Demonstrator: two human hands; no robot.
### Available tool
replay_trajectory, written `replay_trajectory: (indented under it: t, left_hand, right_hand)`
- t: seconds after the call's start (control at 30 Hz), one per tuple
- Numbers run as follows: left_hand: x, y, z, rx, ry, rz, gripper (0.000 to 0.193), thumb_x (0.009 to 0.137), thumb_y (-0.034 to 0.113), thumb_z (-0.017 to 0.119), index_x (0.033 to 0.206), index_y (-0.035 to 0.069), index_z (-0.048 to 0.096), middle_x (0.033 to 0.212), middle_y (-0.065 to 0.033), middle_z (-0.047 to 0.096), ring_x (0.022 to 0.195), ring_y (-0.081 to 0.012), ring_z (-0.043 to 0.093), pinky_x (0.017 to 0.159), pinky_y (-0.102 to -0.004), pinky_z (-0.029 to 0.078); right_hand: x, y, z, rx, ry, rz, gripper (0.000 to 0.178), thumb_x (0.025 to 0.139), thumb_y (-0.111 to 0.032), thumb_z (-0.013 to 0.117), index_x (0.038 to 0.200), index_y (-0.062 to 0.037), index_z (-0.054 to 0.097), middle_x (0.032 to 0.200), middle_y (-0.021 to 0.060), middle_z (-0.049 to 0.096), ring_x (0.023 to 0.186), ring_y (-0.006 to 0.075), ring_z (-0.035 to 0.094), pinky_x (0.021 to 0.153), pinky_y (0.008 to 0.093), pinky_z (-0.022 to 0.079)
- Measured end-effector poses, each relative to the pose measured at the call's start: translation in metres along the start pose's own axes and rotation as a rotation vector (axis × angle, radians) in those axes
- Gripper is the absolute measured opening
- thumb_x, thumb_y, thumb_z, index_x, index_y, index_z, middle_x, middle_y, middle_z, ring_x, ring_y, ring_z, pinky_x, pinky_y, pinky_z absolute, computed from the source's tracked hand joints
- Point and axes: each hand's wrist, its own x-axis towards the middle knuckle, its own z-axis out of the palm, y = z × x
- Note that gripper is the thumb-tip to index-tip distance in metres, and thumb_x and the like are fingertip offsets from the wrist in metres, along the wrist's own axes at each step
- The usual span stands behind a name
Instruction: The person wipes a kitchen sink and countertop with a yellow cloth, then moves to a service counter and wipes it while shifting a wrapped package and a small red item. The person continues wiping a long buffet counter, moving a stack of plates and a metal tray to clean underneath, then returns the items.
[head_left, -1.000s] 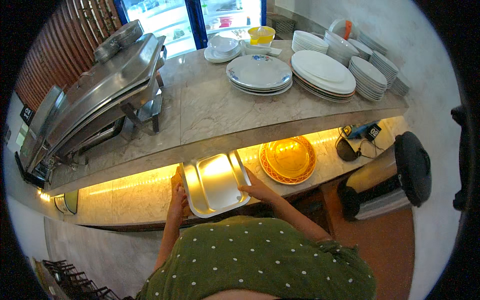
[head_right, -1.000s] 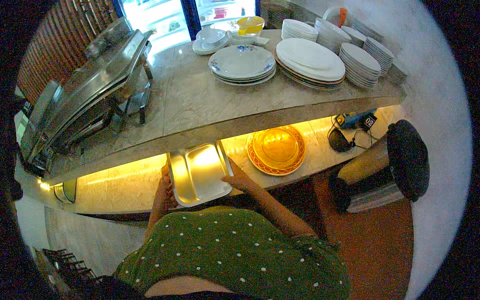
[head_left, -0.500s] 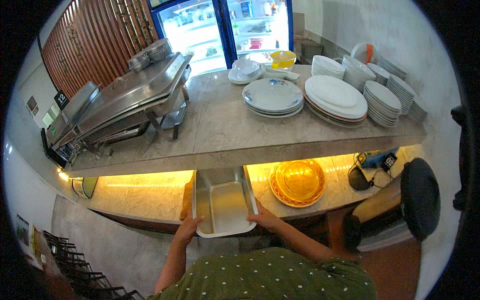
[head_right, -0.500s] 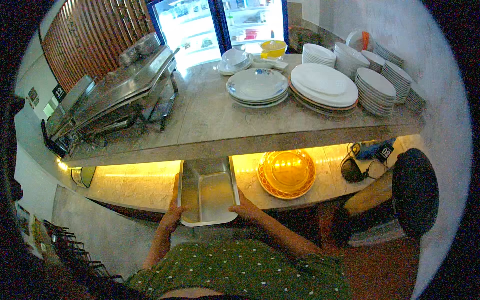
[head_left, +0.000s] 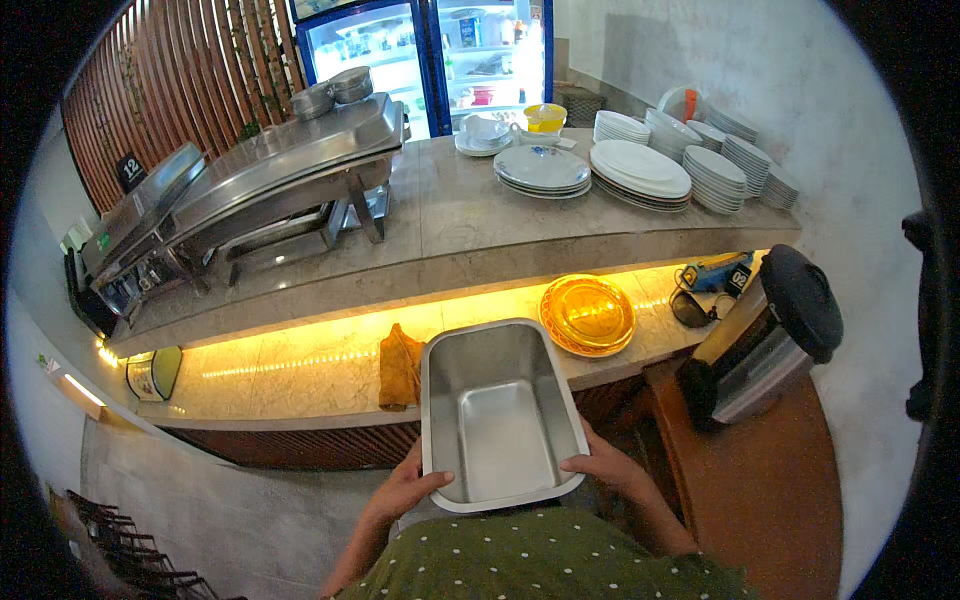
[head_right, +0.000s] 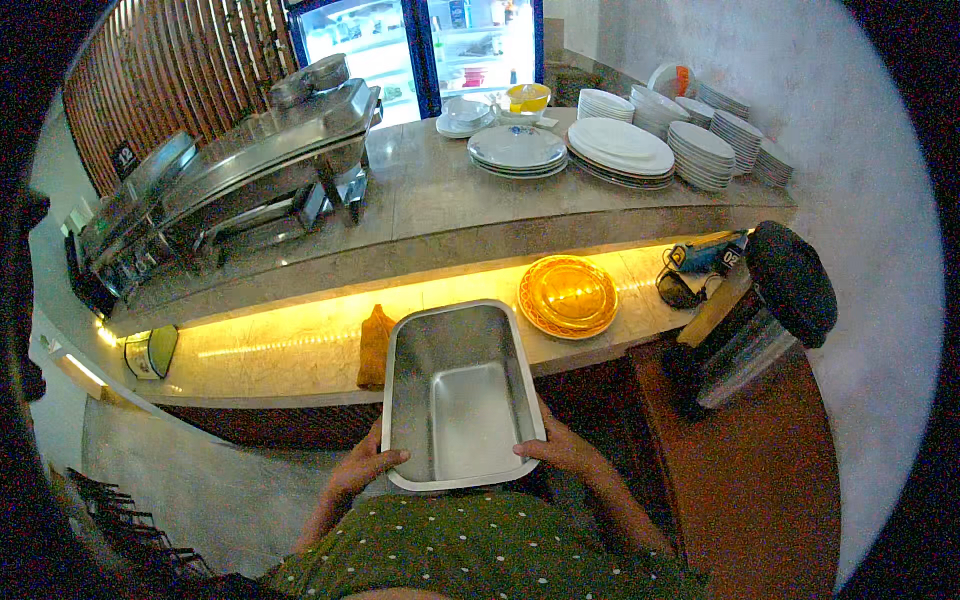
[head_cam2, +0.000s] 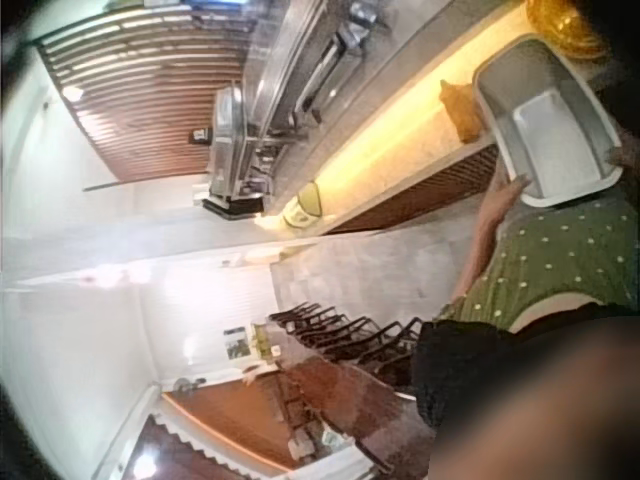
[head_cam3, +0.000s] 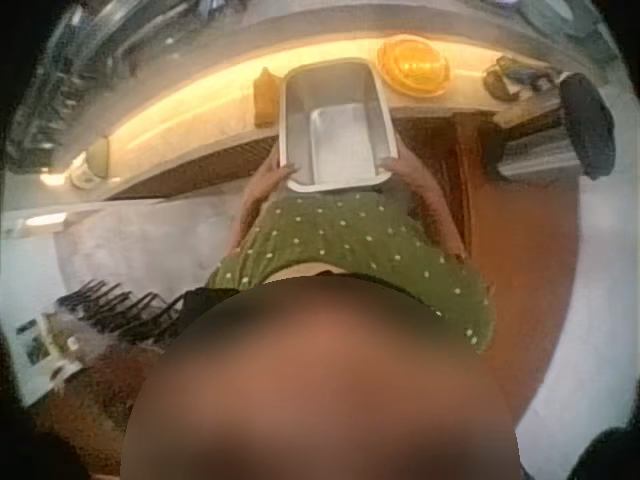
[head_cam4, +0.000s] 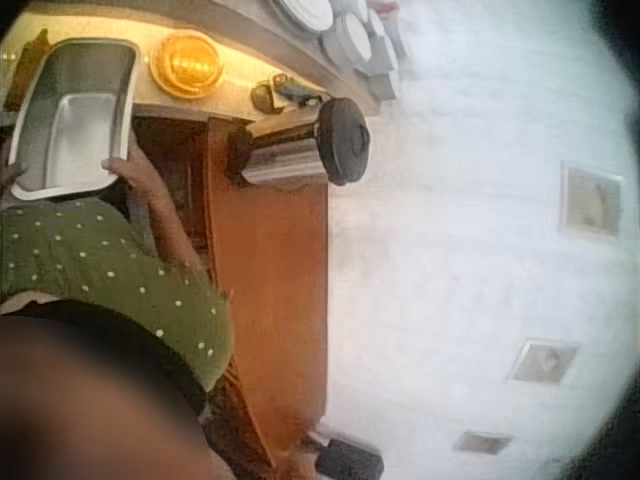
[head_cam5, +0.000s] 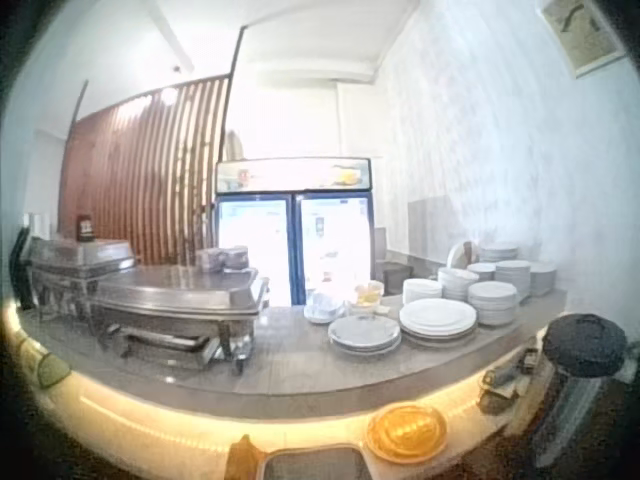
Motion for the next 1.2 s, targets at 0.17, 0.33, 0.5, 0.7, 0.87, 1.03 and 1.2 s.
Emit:
replay_trajectory:
  t: [0.17, 0.33, 0.5, 0.7, 0.87, 1.03, 1.2]
  left_hand:
    - [-0.029, 0.028, -0.007, 0.109, -0.124, 0.139, 0.09, 0.083, 0.034, 0.073, 0.15, 0.0, 0.024, 0.148, -0.0209, 0.032, 0.139, -0.0298, 0.03, 0.115, -0.0424, 0.025]
    - [-0.048, 0.069, -0.011, 0.076, -0.189, 0.286, 0.116, 0.073, 0.061, 0.076, 0.152, 0.0, 0.017, 0.155, -0.019, 0.023, 0.145, -0.0288, 0.019, 0.117, -0.0435, 0.016]
    - [-0.033, 0.102, -0.02, 0.038, -0.183, 0.466, 0.148, 0.051, 0.068, 0.086, 0.154, 0.0, 0.004, 0.16, -0.0166, 0.014, 0.147, -0.0259, 0.01, 0.118, -0.0413, 0.012]
    - [0.006, 0.125, -0.036, 0.08, -0.043, 0.515, 0.148, 0.05, 0.062, 0.089, 0.154, 0.0, 0.005, 0.157, -0.0177, 0.019, 0.146, -0.0269, 0.013, 0.118, -0.0414, 0.013]
    - [0.054, 0.144, -0.048, 0.018, 0.009, 0.459, 0.144, 0.051, 0.059, 0.091, 0.154, 0.001, 0.009, 0.153, -0.0178, 0.026, 0.144, -0.0288, 0.022, 0.116, -0.042, 0.019]
    - [0.098, 0.159, -0.049, 0.022, 0.086, 0.473, 0.144, 0.049, 0.059, 0.091, 0.154, 0.002, 0.011, 0.151, -0.0171, 0.031, 0.141, -0.029, 0.029, 0.115, -0.0421, 0.024]
    - [0.131, 0.166, -0.046, 0.002, 0.177, 0.467, 0.142, 0.05, 0.059, 0.091, 0.153, 0.001, 0.013, 0.151, -0.0163, 0.033, 0.141, -0.0272, 0.03, 0.114, -0.0418, 0.024]
  right_hand:
    - [-0.057, -0.038, 0.021, 0.057, 0.061, -0.066, 0.118, 0.067, -0.033, 0.085, 0.155, -0.003, 0.012, 0.158, 0.0173, 0.023, 0.144, 0.027, 0.022, 0.118, 0.041, 0.019]
    - [-0.073, -0.073, 0.03, 0.18, 0.12, -0.213, 0.129, 0.056, -0.044, 0.088, 0.155, -0.0029, 0.015, 0.155, 0.0153, 0.028, 0.143, 0.0253, 0.025, 0.117, 0.0401, 0.019]
    - [-0.045, -0.099, 0.011, 0.177, 0.108, -0.323, 0.117, 0.064, -0.035, 0.086, 0.154, -0.004, 0.019, 0.146, 0.0117, 0.043, 0.132, 0.0232, 0.042, 0.109, 0.0381, 0.035]
    - [0.017, -0.134, -0.019, 0.091, 0.1, -0.35, 0.121, 0.062, -0.045, 0.083, 0.155, -0.0054, 0.017, 0.149, 0.0131, 0.038, 0.135, 0.025, 0.038, 0.11, 0.0391, 0.033]
    - [0.071, -0.156, -0.05, 0.098, 0.074, -0.333, 0.113, 0.065, -0.045, 0.08, 0.153, -0.0042, 0.022, 0.143, 0.0138, 0.044, 0.129, 0.025, 0.044, 0.107, 0.0382, 0.037]
    - [0.118, -0.171, -0.088, 0.072, 0.021, -0.392, 0.109, 0.068, -0.043, 0.079, 0.153, -0.0036, 0.022, 0.141, 0.0145, 0.047, 0.126, 0.025, 0.048, 0.105, 0.0373, 0.038]
    - [0.155, -0.184, -0.117, 0.153, -0.104, -0.397, 0.106, 0.072, -0.039, 0.08, 0.152, -0.0022, 0.021, 0.142, 0.0163, 0.046, 0.127, 0.0261, 0.047, 0.106, 0.0385, 0.038]
